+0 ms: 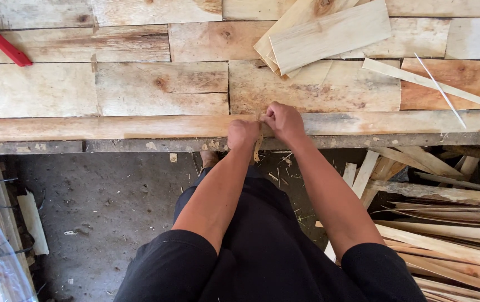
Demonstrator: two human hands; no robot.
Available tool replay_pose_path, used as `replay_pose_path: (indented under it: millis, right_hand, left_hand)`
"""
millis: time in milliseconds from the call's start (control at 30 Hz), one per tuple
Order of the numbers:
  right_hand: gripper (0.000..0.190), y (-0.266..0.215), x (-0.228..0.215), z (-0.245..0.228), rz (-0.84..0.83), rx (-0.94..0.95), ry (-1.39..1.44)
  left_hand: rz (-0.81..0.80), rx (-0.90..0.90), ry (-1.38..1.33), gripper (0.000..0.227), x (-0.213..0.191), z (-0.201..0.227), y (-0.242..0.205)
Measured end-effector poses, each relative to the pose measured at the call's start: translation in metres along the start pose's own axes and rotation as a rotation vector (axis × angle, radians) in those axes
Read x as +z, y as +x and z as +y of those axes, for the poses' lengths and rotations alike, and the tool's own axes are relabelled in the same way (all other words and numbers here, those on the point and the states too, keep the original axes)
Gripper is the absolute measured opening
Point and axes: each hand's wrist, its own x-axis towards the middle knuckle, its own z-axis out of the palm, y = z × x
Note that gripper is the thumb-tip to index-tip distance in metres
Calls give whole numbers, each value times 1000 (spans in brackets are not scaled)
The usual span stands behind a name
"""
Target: Patching gaps in a wooden panel surface using wood strips, glue, and a utility knife.
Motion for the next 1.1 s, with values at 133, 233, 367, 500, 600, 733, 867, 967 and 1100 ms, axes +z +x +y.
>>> replay_pose_path:
  millis: [133, 233, 367, 500, 600, 733, 867, 967, 1100]
  right_hand:
    - [36, 12, 15, 8, 136, -27, -34]
    - [38, 13, 16, 6, 137, 6, -79]
    - [39, 16, 7, -6, 105, 105, -117]
    - [38, 13, 3, -14, 54, 190, -122]
    - [36, 12, 2, -18, 71, 184, -110]
    - [35, 14, 1, -19, 62, 186, -136]
    - [35, 13, -2, -23, 19, 244, -119]
    - [35, 12, -2, -23, 34, 233, -118]
    - [36, 11, 1, -22, 57, 207, -124]
  left_hand:
    - [-22, 1, -25, 55, -7, 4, -8]
    - [-17, 19, 10, 60, -2, 2, -2]
    - [-11, -33, 62, 63, -5, 12, -6]
    - [22, -43, 48, 63, -1, 11, -5]
    - [-2, -11, 47, 63, -6, 11, -9]
    - [5, -25, 56, 64, -6, 10, -9]
    - [5, -11, 68, 69, -9, 8, -9]
    - [-45, -47, 57, 73, -17, 9, -16]
    - [-54, -30, 97, 67, -3, 0, 0]
